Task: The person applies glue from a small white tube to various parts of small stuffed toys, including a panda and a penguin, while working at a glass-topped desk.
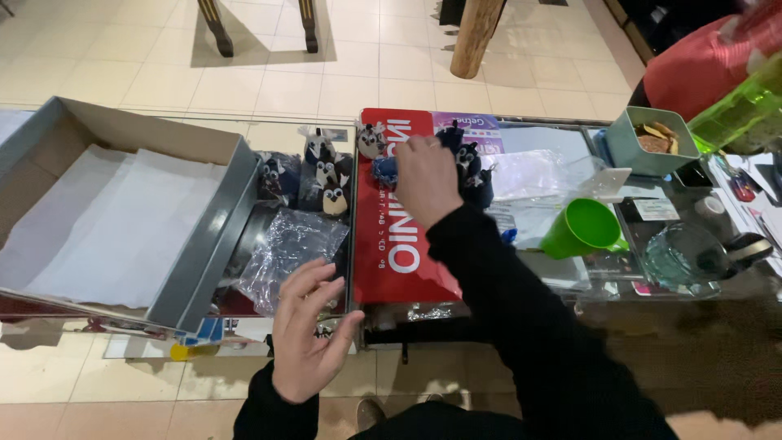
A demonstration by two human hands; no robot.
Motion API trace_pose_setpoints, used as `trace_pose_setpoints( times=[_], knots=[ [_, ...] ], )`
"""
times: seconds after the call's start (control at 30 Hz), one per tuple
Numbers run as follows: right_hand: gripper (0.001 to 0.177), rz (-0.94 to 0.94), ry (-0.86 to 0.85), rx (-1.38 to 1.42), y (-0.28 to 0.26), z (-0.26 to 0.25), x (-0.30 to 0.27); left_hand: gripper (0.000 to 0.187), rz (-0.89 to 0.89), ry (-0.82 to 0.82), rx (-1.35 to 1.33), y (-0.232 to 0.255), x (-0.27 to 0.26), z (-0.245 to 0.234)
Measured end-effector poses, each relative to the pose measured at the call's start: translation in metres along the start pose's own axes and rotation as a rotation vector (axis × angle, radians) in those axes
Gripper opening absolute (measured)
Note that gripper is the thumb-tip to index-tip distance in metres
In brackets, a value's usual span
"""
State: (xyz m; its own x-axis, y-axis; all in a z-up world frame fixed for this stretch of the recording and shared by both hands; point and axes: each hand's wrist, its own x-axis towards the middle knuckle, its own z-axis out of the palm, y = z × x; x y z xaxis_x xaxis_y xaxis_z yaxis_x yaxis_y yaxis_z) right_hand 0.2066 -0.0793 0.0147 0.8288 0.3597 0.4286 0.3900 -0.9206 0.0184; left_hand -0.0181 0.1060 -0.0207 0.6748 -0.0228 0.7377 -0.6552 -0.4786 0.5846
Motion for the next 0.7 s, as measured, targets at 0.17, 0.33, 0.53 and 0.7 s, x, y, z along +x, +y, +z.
trace_pose_setpoints(
  times=[0.17,0.33,0.53,0.7],
  knots=[
    [0.029,-0.063,-0.558,-0.406,0.060,-0.004,0.038,0.044,0.017,0.037,-0.012,0.007,-0.004,0.012],
    [0.025,-0.218,-0.434,-0.481,0.096,0.043,0.024,0.043,-0.003,0.030,0.044,0.014,-0.011,0.010],
    [0.021,-0.179,-0.459,-0.411,0.047,-0.037,0.014,0.041,0.009,0.052,0.077,0.024,-0.009,0.010],
    [0.021,-0.199,-0.484,-0.201,0.022,-0.086,-0.047,0.042,-0.018,0.030,0.069,0.031,-0.010,0.027]
  ],
)
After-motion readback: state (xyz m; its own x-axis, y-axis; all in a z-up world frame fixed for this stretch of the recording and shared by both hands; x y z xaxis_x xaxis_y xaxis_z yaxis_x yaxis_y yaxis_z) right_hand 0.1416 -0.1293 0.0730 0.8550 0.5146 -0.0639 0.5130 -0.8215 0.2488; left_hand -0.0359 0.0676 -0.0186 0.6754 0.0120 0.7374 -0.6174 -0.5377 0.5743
